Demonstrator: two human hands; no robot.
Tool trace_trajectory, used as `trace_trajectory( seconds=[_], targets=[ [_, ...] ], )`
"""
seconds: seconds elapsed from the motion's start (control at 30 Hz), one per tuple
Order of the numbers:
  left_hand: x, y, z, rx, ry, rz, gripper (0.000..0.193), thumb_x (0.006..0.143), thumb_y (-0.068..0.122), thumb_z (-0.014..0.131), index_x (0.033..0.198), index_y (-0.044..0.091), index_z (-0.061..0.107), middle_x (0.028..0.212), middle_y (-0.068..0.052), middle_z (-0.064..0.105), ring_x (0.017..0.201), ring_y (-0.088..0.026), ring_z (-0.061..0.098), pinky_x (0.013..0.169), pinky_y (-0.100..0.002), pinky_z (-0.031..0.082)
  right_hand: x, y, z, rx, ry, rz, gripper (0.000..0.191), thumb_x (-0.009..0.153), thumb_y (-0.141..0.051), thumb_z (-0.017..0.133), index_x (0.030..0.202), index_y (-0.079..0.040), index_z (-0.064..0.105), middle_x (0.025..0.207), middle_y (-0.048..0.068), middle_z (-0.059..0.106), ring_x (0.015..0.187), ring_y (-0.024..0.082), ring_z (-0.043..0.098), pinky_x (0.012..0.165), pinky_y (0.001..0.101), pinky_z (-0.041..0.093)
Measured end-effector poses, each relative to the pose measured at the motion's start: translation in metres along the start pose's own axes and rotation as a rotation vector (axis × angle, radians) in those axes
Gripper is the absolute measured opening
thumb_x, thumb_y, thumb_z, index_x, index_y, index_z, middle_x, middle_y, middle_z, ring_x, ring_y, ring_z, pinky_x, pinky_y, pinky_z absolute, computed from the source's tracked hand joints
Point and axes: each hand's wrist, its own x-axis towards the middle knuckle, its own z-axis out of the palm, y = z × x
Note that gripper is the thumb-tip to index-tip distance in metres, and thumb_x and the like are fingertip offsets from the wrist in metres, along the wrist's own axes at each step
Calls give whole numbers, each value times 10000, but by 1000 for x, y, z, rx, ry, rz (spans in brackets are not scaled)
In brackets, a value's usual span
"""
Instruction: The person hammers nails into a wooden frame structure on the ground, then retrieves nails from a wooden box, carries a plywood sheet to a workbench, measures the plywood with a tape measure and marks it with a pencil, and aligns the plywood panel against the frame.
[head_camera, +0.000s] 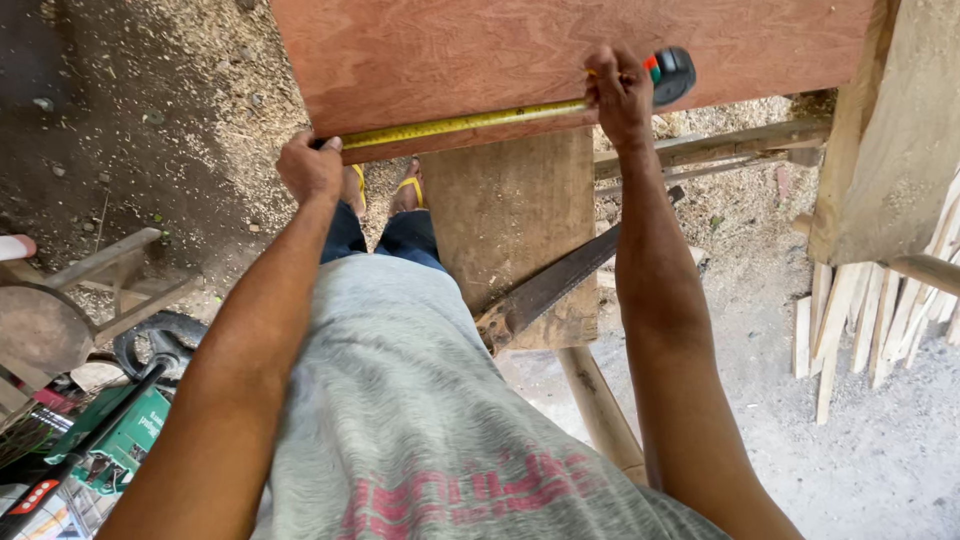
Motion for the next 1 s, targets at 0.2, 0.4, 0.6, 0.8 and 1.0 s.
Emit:
trace_trajectory(
  seconds=[0.2,0.4,0.6,0.8,1.0],
  targets=[
    [-3,5,0,25,2,-70,276,815,244,857,1034,89,793,974,-170,775,883,-310,751,782,-426,570,-1,-15,-12,-115,-140,-50,169,1064,-111,682,1185,6,665,1009,20,701,930,88,677,802,235,569],
    [-6,10,4,-33,68,-75,249,809,194,865,1003,54,796,963,-153,774,855,-275,758,757,-391,583,-24,-18,-7,-36,-57,-153,136,1119,-77,643,1229,4,652,1098,36,644,977,112,688,827,252,563],
    [-13,13,7,1,11,-161,238,828,199,850,1015,63,792,990,-130,772,856,-252,758,752,-382,591,-33,-24,-4,-426,121,-311,115,1083,-32,635,1191,0,661,1068,124,656,943,191,665,764,285,551],
    [-14,12,13,-7,70,-143,238,816,183,860,1021,76,803,991,-143,771,868,-259,743,770,-380,581,-28,-20,-34,-600,283,-591,149,1106,-30,606,1245,-4,651,1156,156,690,1111,291,658,970,391,570],
    [-14,4,23,-60,50,-197,222,855,159,819,1053,78,760,1006,-120,764,868,-221,752,725,-363,617,-24,-5,-50,-506,292,-400,86,1073,-43,691,1154,-11,695,1101,122,714,1063,238,663,946,341,564]
  ],
)
